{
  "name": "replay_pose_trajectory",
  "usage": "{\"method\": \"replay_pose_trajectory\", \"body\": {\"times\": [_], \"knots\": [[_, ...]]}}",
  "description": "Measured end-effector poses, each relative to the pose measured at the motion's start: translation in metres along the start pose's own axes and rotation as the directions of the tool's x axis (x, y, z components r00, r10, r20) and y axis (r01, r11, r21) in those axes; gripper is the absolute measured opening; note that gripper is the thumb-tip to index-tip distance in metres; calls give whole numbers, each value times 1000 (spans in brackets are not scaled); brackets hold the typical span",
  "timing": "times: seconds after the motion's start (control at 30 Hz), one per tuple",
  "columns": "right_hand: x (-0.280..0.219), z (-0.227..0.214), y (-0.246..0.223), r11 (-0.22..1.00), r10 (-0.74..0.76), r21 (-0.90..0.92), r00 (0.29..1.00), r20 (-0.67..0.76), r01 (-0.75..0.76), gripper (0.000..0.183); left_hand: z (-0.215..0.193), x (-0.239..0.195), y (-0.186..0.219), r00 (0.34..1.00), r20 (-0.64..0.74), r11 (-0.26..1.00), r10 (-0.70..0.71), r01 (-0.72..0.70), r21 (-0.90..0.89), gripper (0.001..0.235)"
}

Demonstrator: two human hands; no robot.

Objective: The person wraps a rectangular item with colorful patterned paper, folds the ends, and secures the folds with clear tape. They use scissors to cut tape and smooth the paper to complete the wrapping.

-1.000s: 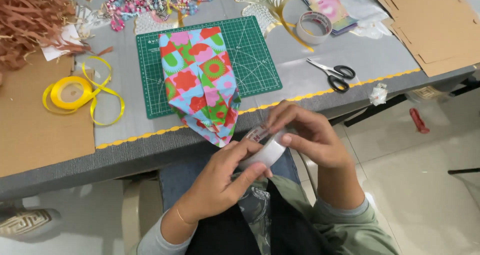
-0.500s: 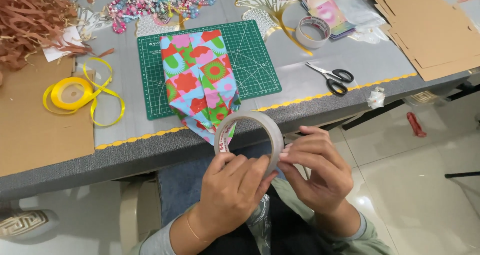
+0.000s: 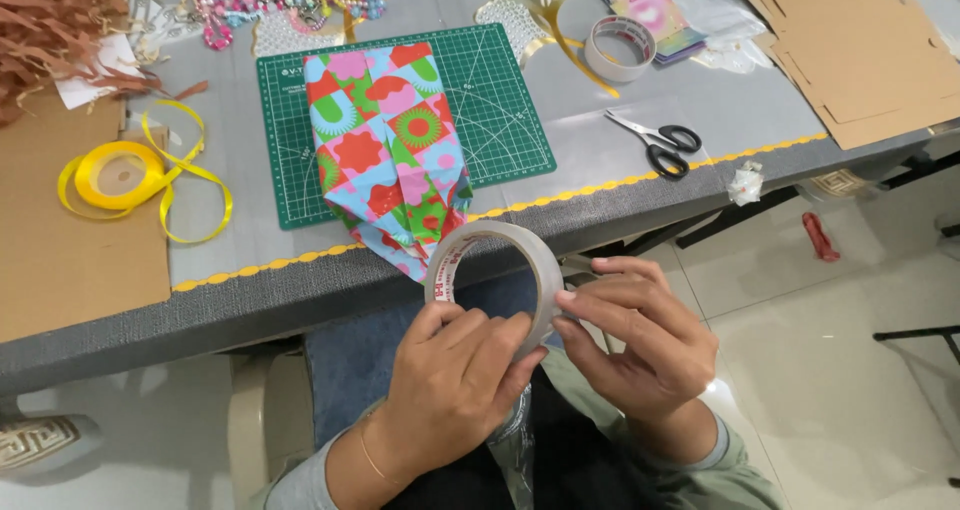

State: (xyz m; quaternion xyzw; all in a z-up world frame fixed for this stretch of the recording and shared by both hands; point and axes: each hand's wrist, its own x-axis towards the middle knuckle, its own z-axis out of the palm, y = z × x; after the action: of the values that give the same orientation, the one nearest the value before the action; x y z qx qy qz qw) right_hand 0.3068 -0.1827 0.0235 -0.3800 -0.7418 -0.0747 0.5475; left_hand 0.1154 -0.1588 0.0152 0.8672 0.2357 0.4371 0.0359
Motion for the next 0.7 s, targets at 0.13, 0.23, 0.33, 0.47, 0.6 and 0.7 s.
{"method": "replay_pose_trajectory", "body": {"times": [0.13,0.23,0.33,0.47,0.6,0.7], "knots": [[4,-7,0,999,-13,31,999,47,12,16,-3,0,1,999,31,997,23,-25,76,20],[5,-7,1,998,-35,60,998,49,32,20,-4,1,2,999,28,994,31,-34,102,20],[5,-7,1,997,-40,68,998,58,36,16,-5,1,3,999,18,990,40,-42,131,21],[5,-4,0,996,-18,94,998,56,12,15,-8,1,3,999,32,989,33,-37,140,21],[7,1,-1,997,-19,80,999,31,17,12,-9,1,2,999,26,988,28,-31,154,21],[6,3,-2,997,-17,69,1000,16,16,11,-7,-1,1,1000,20,990,16,-19,139,21]]}}
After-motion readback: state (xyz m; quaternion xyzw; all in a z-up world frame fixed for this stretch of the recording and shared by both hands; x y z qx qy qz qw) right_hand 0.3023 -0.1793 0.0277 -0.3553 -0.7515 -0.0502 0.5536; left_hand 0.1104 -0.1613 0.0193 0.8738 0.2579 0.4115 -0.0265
